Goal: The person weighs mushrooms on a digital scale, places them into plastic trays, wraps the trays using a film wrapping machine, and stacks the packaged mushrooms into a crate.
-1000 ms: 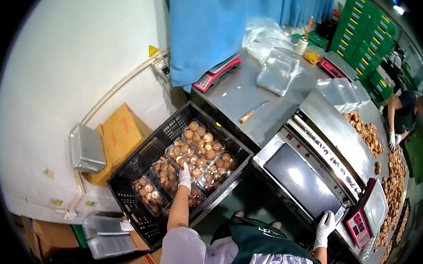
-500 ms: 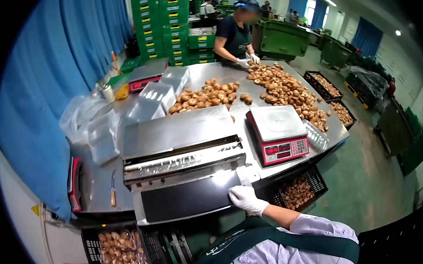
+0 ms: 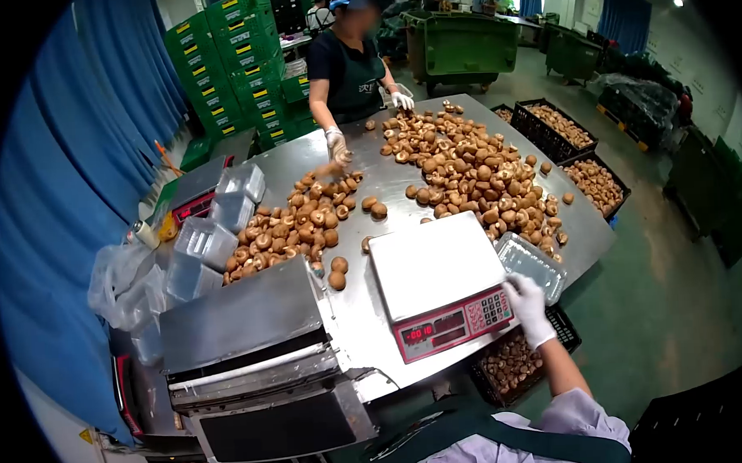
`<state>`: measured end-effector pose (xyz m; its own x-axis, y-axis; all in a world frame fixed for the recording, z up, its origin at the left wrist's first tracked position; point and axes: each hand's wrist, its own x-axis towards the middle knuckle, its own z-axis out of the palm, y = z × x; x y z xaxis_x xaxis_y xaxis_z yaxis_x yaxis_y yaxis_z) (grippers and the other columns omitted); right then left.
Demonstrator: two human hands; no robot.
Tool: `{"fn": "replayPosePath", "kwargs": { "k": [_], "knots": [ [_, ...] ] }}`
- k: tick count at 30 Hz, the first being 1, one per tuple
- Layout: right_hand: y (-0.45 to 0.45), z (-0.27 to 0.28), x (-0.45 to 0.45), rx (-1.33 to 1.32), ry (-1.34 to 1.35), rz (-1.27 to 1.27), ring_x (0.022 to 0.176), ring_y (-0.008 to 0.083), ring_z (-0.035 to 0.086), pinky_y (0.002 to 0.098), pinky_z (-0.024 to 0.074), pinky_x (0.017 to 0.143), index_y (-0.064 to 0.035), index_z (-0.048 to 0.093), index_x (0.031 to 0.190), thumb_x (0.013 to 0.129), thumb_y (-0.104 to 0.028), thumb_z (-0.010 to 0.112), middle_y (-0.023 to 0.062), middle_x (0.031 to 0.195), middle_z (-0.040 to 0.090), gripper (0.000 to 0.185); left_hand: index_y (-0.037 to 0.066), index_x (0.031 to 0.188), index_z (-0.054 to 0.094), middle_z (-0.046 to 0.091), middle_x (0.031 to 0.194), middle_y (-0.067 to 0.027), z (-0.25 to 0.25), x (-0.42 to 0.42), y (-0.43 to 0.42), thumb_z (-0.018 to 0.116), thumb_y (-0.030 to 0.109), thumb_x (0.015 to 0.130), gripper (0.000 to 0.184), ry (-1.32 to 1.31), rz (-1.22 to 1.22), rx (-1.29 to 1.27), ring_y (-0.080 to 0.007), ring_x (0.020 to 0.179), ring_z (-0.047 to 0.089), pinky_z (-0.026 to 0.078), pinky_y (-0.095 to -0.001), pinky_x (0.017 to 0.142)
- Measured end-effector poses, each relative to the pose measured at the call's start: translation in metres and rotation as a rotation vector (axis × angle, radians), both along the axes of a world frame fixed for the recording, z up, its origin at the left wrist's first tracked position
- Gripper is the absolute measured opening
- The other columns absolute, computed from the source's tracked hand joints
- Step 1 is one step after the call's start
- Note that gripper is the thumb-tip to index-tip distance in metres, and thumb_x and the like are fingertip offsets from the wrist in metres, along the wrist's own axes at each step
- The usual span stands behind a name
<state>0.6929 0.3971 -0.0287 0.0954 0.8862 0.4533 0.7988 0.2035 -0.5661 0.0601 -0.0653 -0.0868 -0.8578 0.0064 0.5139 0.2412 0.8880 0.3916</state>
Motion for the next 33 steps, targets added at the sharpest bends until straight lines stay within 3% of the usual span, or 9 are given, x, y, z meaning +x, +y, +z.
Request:
{"fn": "replayPosePath", "kwargs": {
  "k": [2,3,5,11,15,18,23,27,33],
  "knots": [
    [0.037,-0.036,0.062,-0.116,-0.175,-0.085,0.079,0.0296,0.065,0.0367,0.0514,0.072,-0.0054,0.066,0.097,0.078,-0.025,0.069,0.0153,0.09,0.066,0.028,-0.001,0.124,0.052,0.053,0.128,-0.016,-0.005,-0.01,0.03,0.051,0.016,0.094,0.034,-0.195,-0.179,0.11,-0.0254,0.115,0.052,0.041,-0.0354,0.098],
    [0.049,-0.054,0.089,-0.093,-0.329,-0.076,0.079,0.0312,0.065,0.0386,0.0511,0.073,-0.0059,0.067,0.096,0.076,-0.029,0.07,0.0158,0.089,0.067,0.031,-0.005,0.113,0.058,0.06,0.115,-0.0168,0.025,0.039,0.084,0.051,0.011,0.093,0.026,-0.029,-0.287,0.281,-0.0263,0.107,0.056,0.044,-0.0322,0.093],
    [0.062,-0.06,0.117,-0.652,-0.393,0.037,0.08,0.0336,0.064,0.0404,0.0503,0.074,-0.0063,0.069,0.091,0.073,-0.035,0.072,0.0157,0.086,0.067,0.034,-0.006,0.11,0.056,0.057,0.118,-0.015,0.064,0.099,0.146,0.05,0.005,0.092,0.022,-0.011,-0.487,0.304,-0.024,0.107,0.054,0.041,-0.0324,0.097],
    [0.08,-0.05,0.129,-0.679,-0.337,0.258,0.076,0.0334,0.063,0.0397,0.0488,0.068,-0.0047,0.068,0.087,0.077,-0.025,0.065,0.0207,0.08,0.063,0.023,-0.002,0.111,0.059,0.062,0.109,-0.0111,0.126,0.268,0.274,0.046,0.01,0.093,0.025,-0.587,-0.717,0.902,-0.0179,0.093,0.06,0.049,-0.0308,0.084],
    [0.09,-0.05,0.135,-0.738,-0.157,0.344,0.068,0.0322,0.061,0.0363,0.0466,0.065,0.0001,0.064,0.087,0.08,-0.018,0.062,0.0217,0.076,0.061,0.019,-0.006,0.104,0.061,0.064,0.096,-0.0124,0.129,0.339,0.33,0.047,0.007,0.09,0.023,-0.89,-0.784,0.918,-0.0182,0.085,0.063,0.051,-0.0289,0.076],
    [0.095,-0.055,0.141,-0.65,0.016,0.331,0.064,0.0175,0.056,0.0325,0.0447,0.061,0.0033,0.061,0.082,0.081,-0.012,0.062,0.0126,0.068,0.059,0.015,-0.003,0.109,0.061,0.064,0.099,-0.0148,0.094,0.356,0.359,0.048,0.01,0.092,0.025,-1.147,-0.857,0.911,-0.0182,0.089,0.064,0.052,-0.0288,0.078],
    [0.099,0.054,0.117,-0.222,0.372,0.157,0.068,0.0067,0.05,0.0226,0.0411,0.06,0.0017,0.06,0.081,0.082,0.003,0.058,0.0011,0.073,0.057,0.002,0.002,0.118,0.053,0.059,0.106,-0.0124,0.038,0.346,0.395,0.052,0.014,0.091,0.03,-1.555,-0.687,1.127,-0.0229,0.1,0.058,0.047,-0.0351,0.089],
    [0.099,0.107,0.041,0.293,-0.015,0.577,0.066,0.0166,0.057,0.0282,0.0467,0.06,-0.0024,0.061,0.083,0.08,0.004,0.059,0.0054,0.071,0.057,0.007,0.004,0.121,0.048,0.053,0.112,-0.0119,-0.006,0.323,0.427,0.054,0.017,0.09,0.035,-1.615,-0.502,1.361,-0.0263,0.108,0.052,0.046,-0.0401,0.092],
    [0.113,0.035,-0.028,-0.18,-0.412,1.059,0.073,0.027,0.061,0.0354,0.0511,0.066,-0.007,0.066,0.091,0.081,-0.02,0.065,0.0104,0.083,0.065,0.016,0.007,0.138,0.031,0.037,0.137,-0.0106,-0.03,0.299,0.475,0.053,0.024,0.088,0.057,-1.708,-0.134,1.548,-0.0304,0.122,0.041,0.036,-0.0462,0.102]
  ]
}}
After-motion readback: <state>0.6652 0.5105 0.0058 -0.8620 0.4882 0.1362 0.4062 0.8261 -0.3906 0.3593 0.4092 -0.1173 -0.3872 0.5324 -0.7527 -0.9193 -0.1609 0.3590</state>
